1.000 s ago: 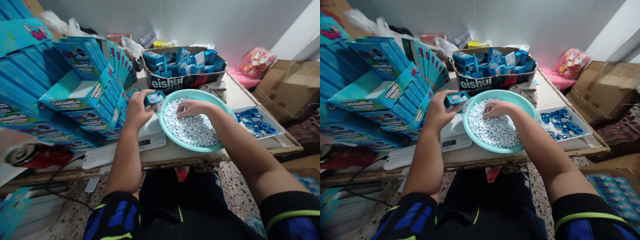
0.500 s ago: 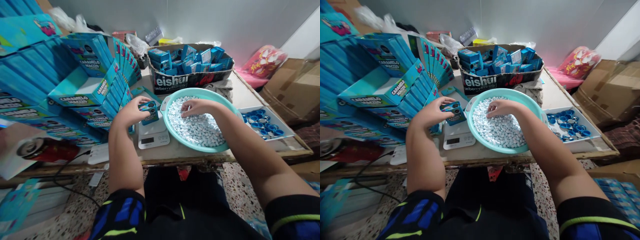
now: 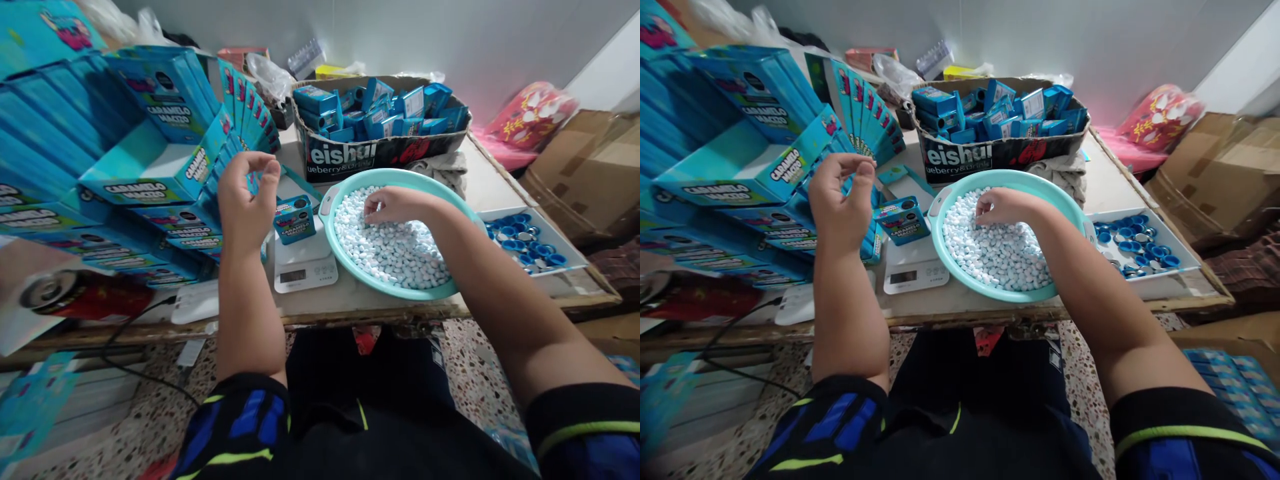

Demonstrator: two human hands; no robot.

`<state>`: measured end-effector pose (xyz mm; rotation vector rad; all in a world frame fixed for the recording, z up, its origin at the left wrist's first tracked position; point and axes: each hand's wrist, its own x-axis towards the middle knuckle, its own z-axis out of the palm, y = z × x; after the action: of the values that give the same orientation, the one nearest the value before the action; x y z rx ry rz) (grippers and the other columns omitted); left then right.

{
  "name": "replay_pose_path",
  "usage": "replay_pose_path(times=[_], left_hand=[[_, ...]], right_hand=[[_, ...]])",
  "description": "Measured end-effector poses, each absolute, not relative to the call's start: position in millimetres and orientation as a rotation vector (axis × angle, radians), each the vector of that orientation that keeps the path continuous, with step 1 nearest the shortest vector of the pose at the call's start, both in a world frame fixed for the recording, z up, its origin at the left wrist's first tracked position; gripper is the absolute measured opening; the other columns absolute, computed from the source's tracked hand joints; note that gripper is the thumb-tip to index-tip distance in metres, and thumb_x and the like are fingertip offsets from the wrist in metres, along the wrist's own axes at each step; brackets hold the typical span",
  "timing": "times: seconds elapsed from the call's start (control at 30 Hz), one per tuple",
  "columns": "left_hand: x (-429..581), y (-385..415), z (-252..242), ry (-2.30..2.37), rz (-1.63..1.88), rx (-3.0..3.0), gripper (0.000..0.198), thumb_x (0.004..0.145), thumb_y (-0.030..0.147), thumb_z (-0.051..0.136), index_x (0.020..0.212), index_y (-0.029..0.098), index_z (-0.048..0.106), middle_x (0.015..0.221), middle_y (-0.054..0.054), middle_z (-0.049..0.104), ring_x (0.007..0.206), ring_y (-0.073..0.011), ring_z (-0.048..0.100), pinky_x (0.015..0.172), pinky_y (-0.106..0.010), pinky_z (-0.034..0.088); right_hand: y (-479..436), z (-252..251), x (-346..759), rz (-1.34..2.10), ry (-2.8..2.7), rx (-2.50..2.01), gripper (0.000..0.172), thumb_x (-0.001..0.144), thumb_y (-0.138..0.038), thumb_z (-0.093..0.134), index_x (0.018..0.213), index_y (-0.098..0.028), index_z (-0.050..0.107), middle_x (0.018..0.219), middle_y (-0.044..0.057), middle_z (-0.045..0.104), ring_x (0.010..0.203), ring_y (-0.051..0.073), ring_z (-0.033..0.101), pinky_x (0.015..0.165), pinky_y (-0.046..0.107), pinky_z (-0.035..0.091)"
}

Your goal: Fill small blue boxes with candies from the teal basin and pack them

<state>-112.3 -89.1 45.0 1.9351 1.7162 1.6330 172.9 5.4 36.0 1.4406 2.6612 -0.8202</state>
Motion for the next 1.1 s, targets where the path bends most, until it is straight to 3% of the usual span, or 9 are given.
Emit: replay_pose_path(times=[0.2, 0.47, 0.53, 0.63, 0.73, 0.8, 0.87, 0.97, 1.1], left_hand=[[-116.9, -81.8, 40.1, 1.909, 1.58, 1.965, 0.036, 0.102, 0.061, 0.045, 0.112, 0.033, 0.065, 0.113, -0.006, 0.069, 0.12, -0.0273, 0.063, 0.11, -0.046, 0.05], [-114.3, -83.6, 39.8, 1.877, 1.312, 1.936, 0.038, 0.093, 0.058, 0.063, 0.117, 0.028, 0.065, 0.126, -0.011, 0.067, 0.122, -0.0341, 0.062, 0.106, -0.052, 0.05], [-118.0, -85.2, 38.0, 1.858, 1.078, 1.967, 0.053, 0.083, 0.056, 0.075, 0.125, 0.027, 0.063, 0.131, -0.013, 0.066, 0.121, -0.0359, 0.063, 0.102, -0.051, 0.053], [-122.9, -84.7, 34.1, 1.84, 0.803, 1.911, 0.095, 0.063, 0.044, 0.091, 0.147, 0.027, 0.049, 0.127, -0.014, 0.068, 0.112, -0.0385, 0.068, 0.092, -0.05, 0.056], [-118.5, -81.7, 32.3, 1.99, 0.86, 1.811, 0.119, 0.06, 0.034, 0.093, 0.161, 0.026, 0.03, 0.12, -0.013, 0.07, 0.104, -0.0388, 0.069, 0.089, -0.053, 0.055], [-110.9, -79.3, 32.0, 2.041, 1.075, 1.825, 0.11, 0.066, 0.035, 0.091, 0.159, 0.028, 0.033, 0.123, -0.01, 0.069, 0.114, -0.0385, 0.066, 0.095, -0.054, 0.053], [-103.4, -77.1, 31.5, 1.957, 1.219, 1.946, 0.08, 0.072, 0.036, 0.086, 0.143, 0.03, 0.051, 0.124, -0.007, 0.07, 0.123, -0.0365, 0.063, 0.102, -0.052, 0.051], [-97.1, -75.9, 31.4, 1.779, 1.105, 2.201, 0.042, 0.076, 0.033, 0.08, 0.116, 0.03, 0.068, 0.119, -0.007, 0.072, 0.123, -0.0365, 0.062, 0.107, -0.051, 0.049], [-94.5, -79.2, 34.3, 1.732, 1.087, 2.35, 0.039, 0.081, 0.023, 0.073, 0.118, 0.033, 0.072, 0.122, -0.006, 0.072, 0.128, -0.0374, 0.056, 0.112, -0.055, 0.043]], right_hand=[[4.6, 38.4, 173.2, -0.742, 2.677, 1.479, 0.012, 0.089, -0.03, 0.071, 0.095, -0.023, 0.078, 0.098, 0.005, 0.074, 0.087, 0.023, 0.066, 0.077, 0.033, 0.047], [8.8, 34.5, 175.5, -0.667, 2.695, 1.485, 0.021, 0.087, -0.026, 0.07, 0.106, -0.022, 0.078, 0.108, 0.007, 0.074, 0.093, 0.025, 0.066, 0.083, 0.036, 0.049], [10.0, 33.4, 176.0, -0.667, 2.703, 1.469, 0.022, 0.087, -0.025, 0.07, 0.108, -0.023, 0.078, 0.109, 0.007, 0.073, 0.094, 0.025, 0.066, 0.083, 0.036, 0.049], [11.9, 32.1, 176.5, -0.682, 2.686, 1.461, 0.021, 0.088, -0.025, 0.07, 0.107, -0.023, 0.078, 0.111, 0.007, 0.073, 0.095, 0.024, 0.066, 0.083, 0.035, 0.049], [13.2, 31.1, 177.0, -0.718, 2.653, 1.472, 0.022, 0.087, -0.026, 0.071, 0.109, -0.025, 0.078, 0.113, 0.005, 0.073, 0.094, 0.025, 0.067, 0.082, 0.036, 0.05], [13.4, 30.8, 177.0, -0.726, 2.647, 1.48, 0.024, 0.086, -0.026, 0.072, 0.11, -0.026, 0.078, 0.114, 0.005, 0.073, 0.093, 0.025, 0.067, 0.08, 0.036, 0.05], [13.0, 31.0, 176.9, -0.724, 2.644, 1.486, 0.025, 0.086, -0.026, 0.071, 0.11, -0.026, 0.078, 0.113, 0.005, 0.073, 0.092, 0.025, 0.067, 0.079, 0.037, 0.05], [12.4, 31.6, 176.5, -0.735, 2.634, 1.474, 0.024, 0.087, -0.025, 0.07, 0.11, -0.026, 0.077, 0.113, 0.005, 0.074, 0.092, 0.025, 0.067, 0.077, 0.035, 0.049], [12.5, 32.4, 176.6, -0.736, 2.632, 1.479, 0.024, 0.086, -0.025, 0.072, 0.11, -0.026, 0.077, 0.114, 0.004, 0.074, 0.092, 0.025, 0.067, 0.075, 0.034, 0.049]])
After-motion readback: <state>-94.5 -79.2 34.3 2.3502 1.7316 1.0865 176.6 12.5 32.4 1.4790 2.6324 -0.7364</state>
